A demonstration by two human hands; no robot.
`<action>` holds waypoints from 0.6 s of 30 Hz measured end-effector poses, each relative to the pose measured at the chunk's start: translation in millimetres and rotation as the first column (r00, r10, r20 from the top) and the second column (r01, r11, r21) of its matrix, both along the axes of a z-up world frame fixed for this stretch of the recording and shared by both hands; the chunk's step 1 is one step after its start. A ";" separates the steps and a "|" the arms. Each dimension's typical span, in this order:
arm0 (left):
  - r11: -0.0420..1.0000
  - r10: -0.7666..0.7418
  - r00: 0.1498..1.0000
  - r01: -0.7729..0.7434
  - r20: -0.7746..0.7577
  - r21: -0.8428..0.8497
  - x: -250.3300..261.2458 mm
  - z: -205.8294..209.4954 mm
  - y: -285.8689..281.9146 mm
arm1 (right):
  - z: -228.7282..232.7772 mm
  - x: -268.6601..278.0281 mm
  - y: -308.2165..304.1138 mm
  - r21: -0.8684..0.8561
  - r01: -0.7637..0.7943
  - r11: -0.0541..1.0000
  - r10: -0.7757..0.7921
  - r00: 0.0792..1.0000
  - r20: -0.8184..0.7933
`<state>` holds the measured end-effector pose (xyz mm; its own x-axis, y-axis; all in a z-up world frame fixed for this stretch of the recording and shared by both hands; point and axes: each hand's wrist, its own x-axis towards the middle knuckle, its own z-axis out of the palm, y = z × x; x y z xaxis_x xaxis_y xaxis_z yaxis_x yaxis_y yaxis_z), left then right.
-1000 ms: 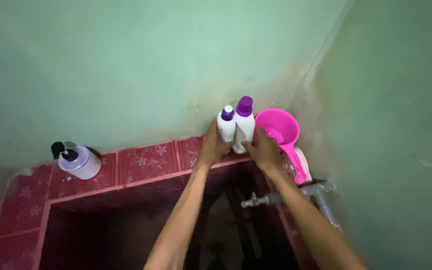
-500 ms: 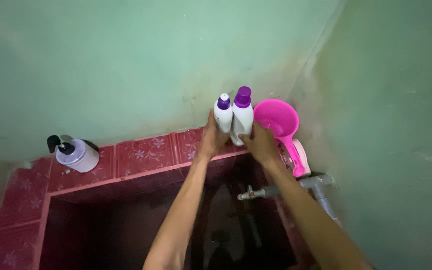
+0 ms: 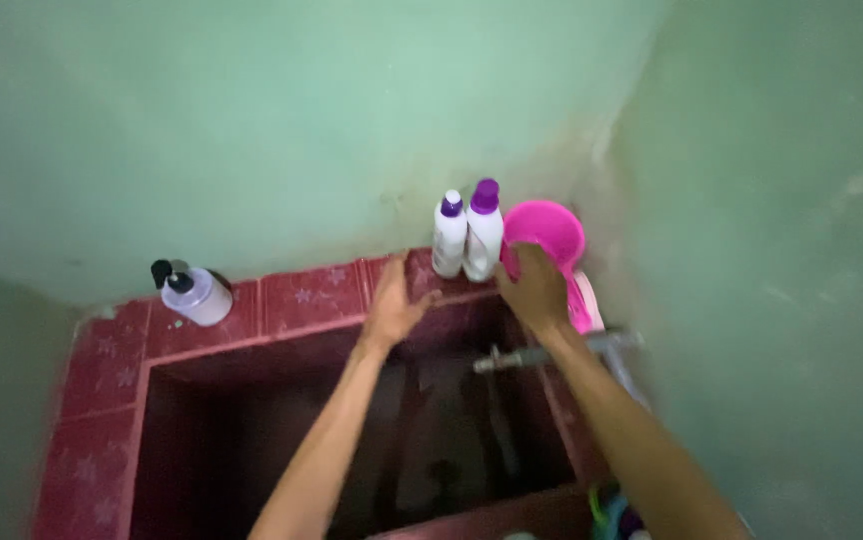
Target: The person refills a white bottle with a purple cap from a wall tap, then wipes the bottle and two small black soap dispensers with a white cloth. The person places the refilled bottle and the cleaned dispensers on the tiled sink counter.
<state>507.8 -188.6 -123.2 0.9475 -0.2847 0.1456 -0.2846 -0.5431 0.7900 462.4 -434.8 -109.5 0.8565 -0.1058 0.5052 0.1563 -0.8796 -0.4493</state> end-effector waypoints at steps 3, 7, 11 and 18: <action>0.999 -0.035 0.998 0.034 0.053 0.035 -37.7 25.6 21.1 | 40.0 -25.0 15.9 0.063 -0.030 0.998 0.033 0.999 -0.038; 0.996 -0.050 0.999 0.050 0.007 0.072 -82.5 73.0 41.2 | 85.1 -63.2 44.6 0.175 0.029 0.984 0.005 0.982 -0.186; 0.993 -0.087 0.996 0.088 -0.018 0.081 -129.0 105.9 63.9 | 105.3 -106.7 65.0 0.073 0.006 0.997 -0.004 1.000 -0.027; 0.987 -0.157 0.987 0.156 0.044 0.033 -208.5 126.4 114.0 | 129.7 -196.9 112.5 0.076 -0.090 0.993 0.075 0.980 0.185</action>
